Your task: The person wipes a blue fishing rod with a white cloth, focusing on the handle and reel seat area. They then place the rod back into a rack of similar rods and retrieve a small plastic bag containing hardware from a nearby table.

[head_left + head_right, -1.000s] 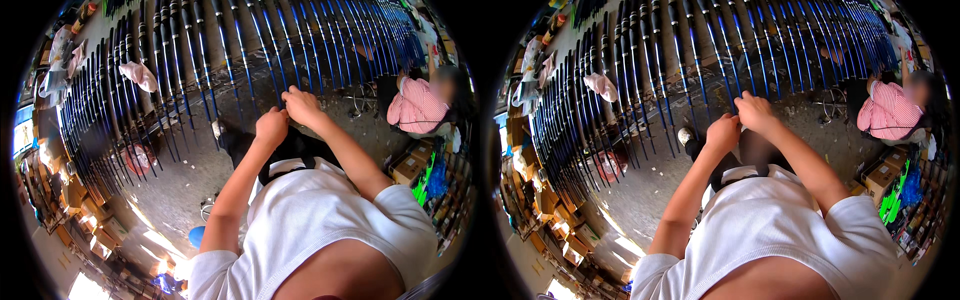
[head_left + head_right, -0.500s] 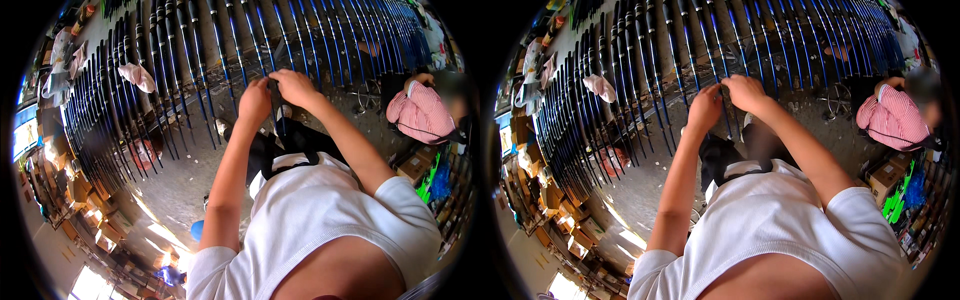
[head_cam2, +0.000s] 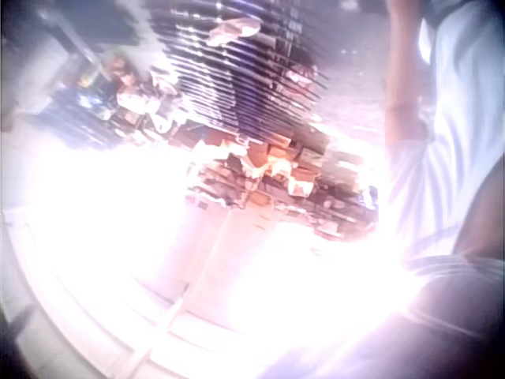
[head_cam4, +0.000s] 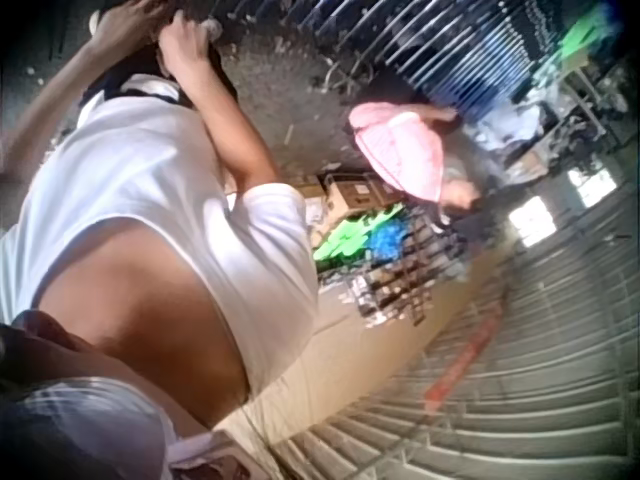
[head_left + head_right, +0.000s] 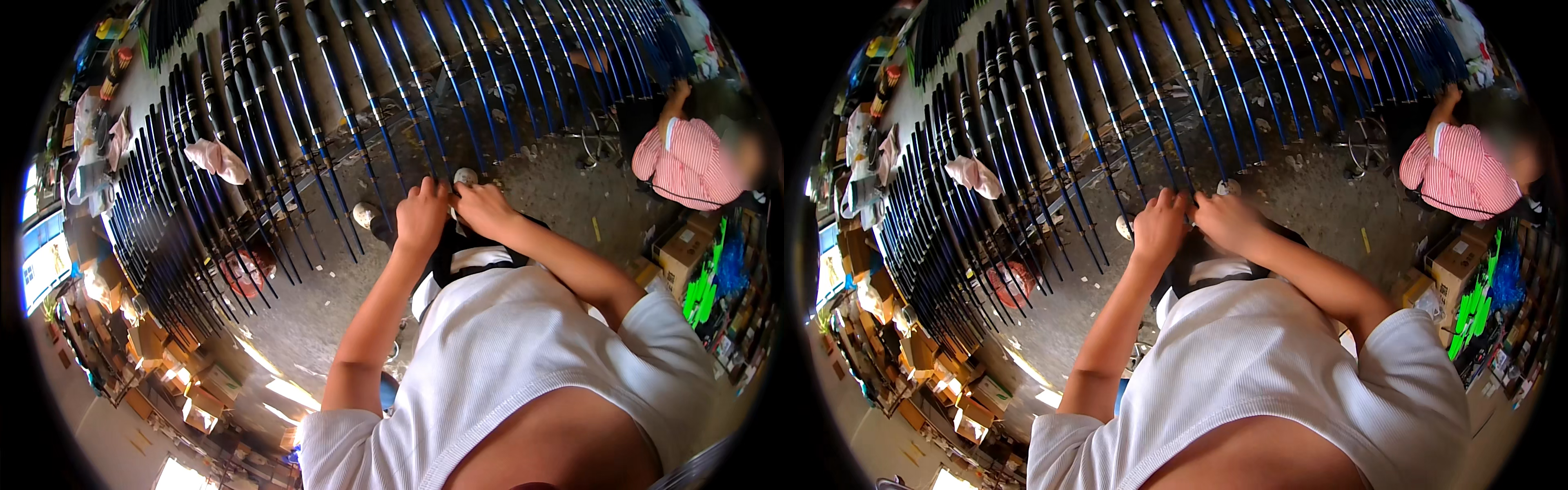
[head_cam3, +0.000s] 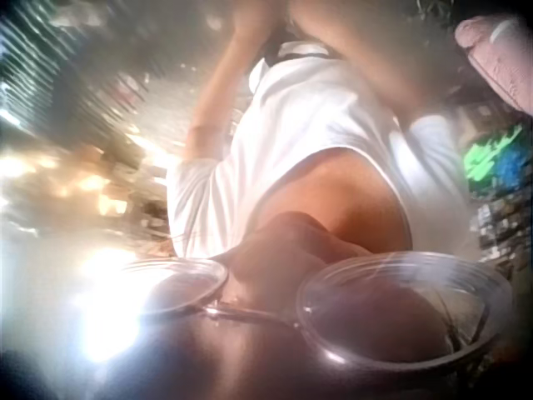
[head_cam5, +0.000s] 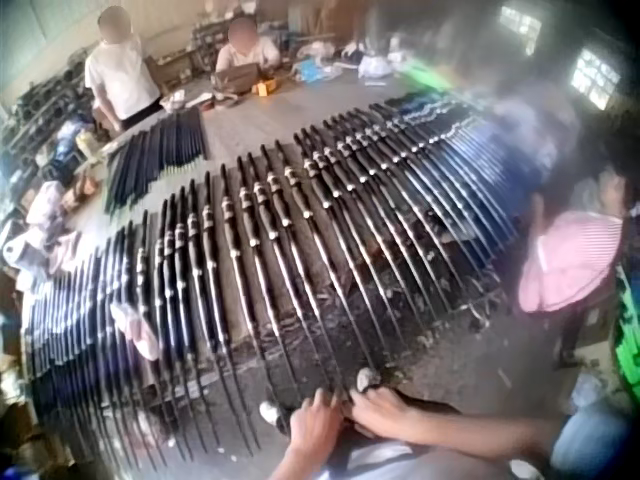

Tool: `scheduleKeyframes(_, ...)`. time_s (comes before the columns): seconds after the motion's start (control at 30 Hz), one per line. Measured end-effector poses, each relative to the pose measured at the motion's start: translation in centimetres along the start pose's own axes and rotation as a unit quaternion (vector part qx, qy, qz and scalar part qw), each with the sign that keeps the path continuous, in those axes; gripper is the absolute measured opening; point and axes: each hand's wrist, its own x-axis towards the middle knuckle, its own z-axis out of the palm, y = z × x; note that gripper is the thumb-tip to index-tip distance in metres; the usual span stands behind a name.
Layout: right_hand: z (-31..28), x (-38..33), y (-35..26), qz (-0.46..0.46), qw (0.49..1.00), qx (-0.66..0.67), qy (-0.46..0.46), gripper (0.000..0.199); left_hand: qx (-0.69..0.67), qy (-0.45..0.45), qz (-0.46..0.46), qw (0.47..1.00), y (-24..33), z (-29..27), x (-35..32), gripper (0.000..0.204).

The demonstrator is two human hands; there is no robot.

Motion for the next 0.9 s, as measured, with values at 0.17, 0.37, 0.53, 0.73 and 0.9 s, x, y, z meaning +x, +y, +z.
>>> scheduleKeyframes(0.17,-1.9,0.2,1.0,0.027,0.999,0.047,0.007,0.026,-0.005,0.031,0.025,0.999,-0.7,1.0,0.0,0.027)
scheduleKeyframes(0.37,-6.7,0.1,5.3,0.188,0.972,0.006,0.140,0.020,-0.111,0.052,-0.015,0.992,2.8,-3.0,1.1,0.026)
scheduleKeyframes(0.53,-6.2,0.8,7.6,0.151,0.988,0.014,0.007,0.014,-0.118,0.024,-0.010,0.993,5.5,-0.9,5.3,0.025)
scheduleKeyframes(0.73,-6.2,-1.2,7.2,0.092,0.985,0.063,-0.133,0.018,-0.109,-0.079,0.010,0.991,6.1,1.9,4.8,0.026)
scheduleKeyframes(0.9,-6.9,4.7,10.9,0.105,0.990,0.053,0.078,0.024,-0.186,0.128,-0.042,0.973,4.6,-1.1,9.5,0.036)
